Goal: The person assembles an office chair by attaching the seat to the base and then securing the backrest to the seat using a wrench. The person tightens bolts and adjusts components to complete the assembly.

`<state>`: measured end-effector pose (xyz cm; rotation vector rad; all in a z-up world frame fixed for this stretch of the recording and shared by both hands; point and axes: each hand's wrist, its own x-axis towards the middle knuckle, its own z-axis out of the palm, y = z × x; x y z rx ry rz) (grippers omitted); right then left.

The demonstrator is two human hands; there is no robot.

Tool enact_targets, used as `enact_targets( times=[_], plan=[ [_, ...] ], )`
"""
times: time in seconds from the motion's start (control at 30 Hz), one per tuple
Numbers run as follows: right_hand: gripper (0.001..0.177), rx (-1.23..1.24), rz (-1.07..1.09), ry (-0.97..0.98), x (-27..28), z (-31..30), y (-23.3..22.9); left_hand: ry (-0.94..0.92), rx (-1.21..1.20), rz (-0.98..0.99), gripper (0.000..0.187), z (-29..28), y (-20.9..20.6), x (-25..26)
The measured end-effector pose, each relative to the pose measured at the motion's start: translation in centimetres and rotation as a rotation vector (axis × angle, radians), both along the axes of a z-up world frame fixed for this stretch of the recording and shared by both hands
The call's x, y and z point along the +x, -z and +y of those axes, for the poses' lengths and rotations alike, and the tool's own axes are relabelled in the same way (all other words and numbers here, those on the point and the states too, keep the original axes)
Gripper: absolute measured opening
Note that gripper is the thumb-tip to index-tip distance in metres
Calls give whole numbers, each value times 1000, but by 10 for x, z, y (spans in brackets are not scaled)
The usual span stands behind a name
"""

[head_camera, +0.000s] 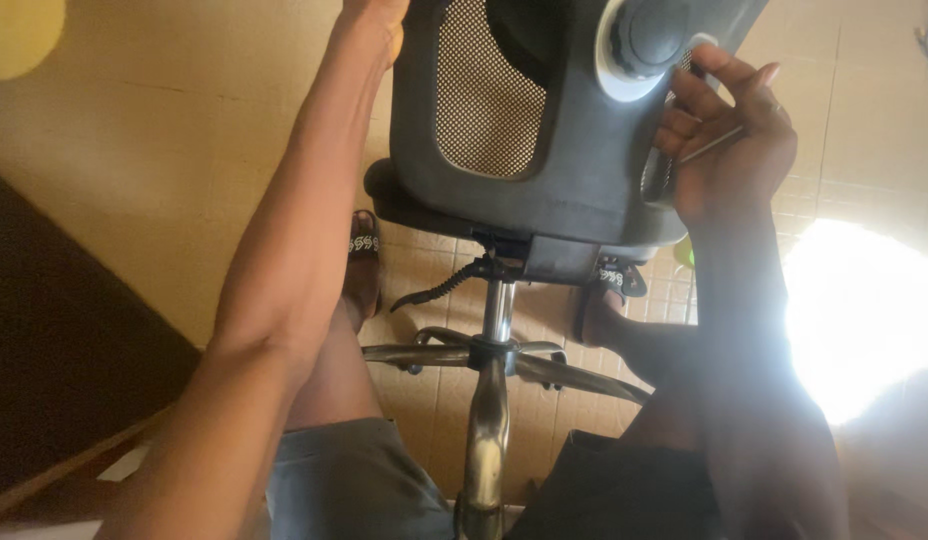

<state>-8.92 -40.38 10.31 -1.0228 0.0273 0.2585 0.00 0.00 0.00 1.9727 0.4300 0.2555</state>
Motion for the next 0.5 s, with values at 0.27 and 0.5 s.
enact_targets(
  times=[0.27, 0.5],
  plan=[
    [55, -60, 55, 52, -2, -5, 12, 7, -21, 22, 41, -4, 30, 2],
    [51, -46, 71, 70, 1, -5, 15, -4, -22, 30, 42, 0, 44, 6]
  ],
)
